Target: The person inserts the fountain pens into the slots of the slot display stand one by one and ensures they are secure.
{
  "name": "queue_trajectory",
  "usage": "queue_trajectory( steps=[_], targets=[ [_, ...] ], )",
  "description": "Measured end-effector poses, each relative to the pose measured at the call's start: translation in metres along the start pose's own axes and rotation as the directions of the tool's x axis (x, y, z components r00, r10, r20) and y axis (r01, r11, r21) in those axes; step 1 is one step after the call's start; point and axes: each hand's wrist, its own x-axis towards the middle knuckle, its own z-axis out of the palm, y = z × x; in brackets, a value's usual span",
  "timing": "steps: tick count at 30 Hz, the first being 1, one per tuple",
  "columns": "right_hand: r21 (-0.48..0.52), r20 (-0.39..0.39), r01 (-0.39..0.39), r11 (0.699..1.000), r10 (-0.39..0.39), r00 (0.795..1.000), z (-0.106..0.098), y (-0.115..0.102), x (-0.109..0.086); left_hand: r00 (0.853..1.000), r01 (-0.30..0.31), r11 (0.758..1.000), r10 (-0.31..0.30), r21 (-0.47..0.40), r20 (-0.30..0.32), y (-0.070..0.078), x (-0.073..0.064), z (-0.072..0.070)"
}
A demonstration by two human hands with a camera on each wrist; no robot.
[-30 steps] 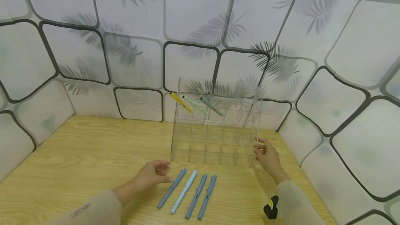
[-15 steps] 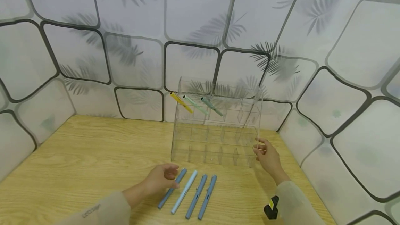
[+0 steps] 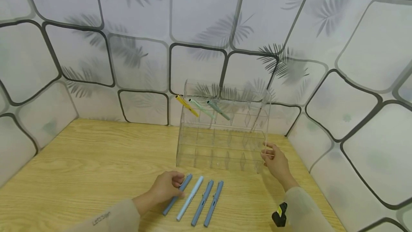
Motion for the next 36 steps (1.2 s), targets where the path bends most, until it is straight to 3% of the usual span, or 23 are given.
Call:
queue_trajectory(
  steps=[8, 14, 17, 21, 23, 26, 31, 36],
  targets=[
    [0.002, 0.001, 0.000, 1.000, 0.000, 1.000, 0.001, 0.004, 0.001, 1.000, 0.020, 0.999, -0.019, -0.033, 0.008, 0.000, 0.002, -0.003],
    [0.007, 0.002, 0.002, 1.000, -0.002, 1.000, 0.002, 0.005, 0.000, 0.988, 0.102, 0.985, -0.083, -0.143, 0.128, 0.002, 0.005, -0.015],
    [0.011, -0.004, -0.004, 1.000, 0.004, 1.000, 0.002, 0.003, 0.001, 0.963, 0.200, 0.954, -0.149, -0.224, 0.223, 0.007, 0.006, -0.023],
    [0.015, -0.004, -0.011, 1.000, 0.011, 1.000, 0.001, 0.002, 0.000, 0.916, 0.317, 0.888, -0.195, -0.334, 0.351, 0.014, 0.006, -0.032],
    [0.018, -0.002, -0.013, 1.000, 0.013, 1.000, 0.001, 0.001, 0.000, 0.894, 0.354, 0.860, -0.195, -0.368, 0.404, 0.017, 0.007, -0.036],
    [0.019, 0.000, -0.013, 1.000, 0.013, 1.000, 0.001, 0.000, 0.000, 0.874, 0.372, 0.840, -0.173, -0.395, 0.454, 0.021, 0.007, -0.040],
    [0.012, -0.004, -0.005, 1.000, 0.005, 1.000, 0.001, 0.000, 0.000, 0.869, 0.346, 0.815, -0.092, -0.465, 0.486, 0.026, 0.010, -0.045],
    [0.013, -0.002, -0.008, 1.000, 0.008, 1.000, 0.001, 0.000, 0.000, 0.897, 0.308, 0.800, -0.065, -0.514, 0.437, 0.031, 0.013, -0.049]
  ],
)
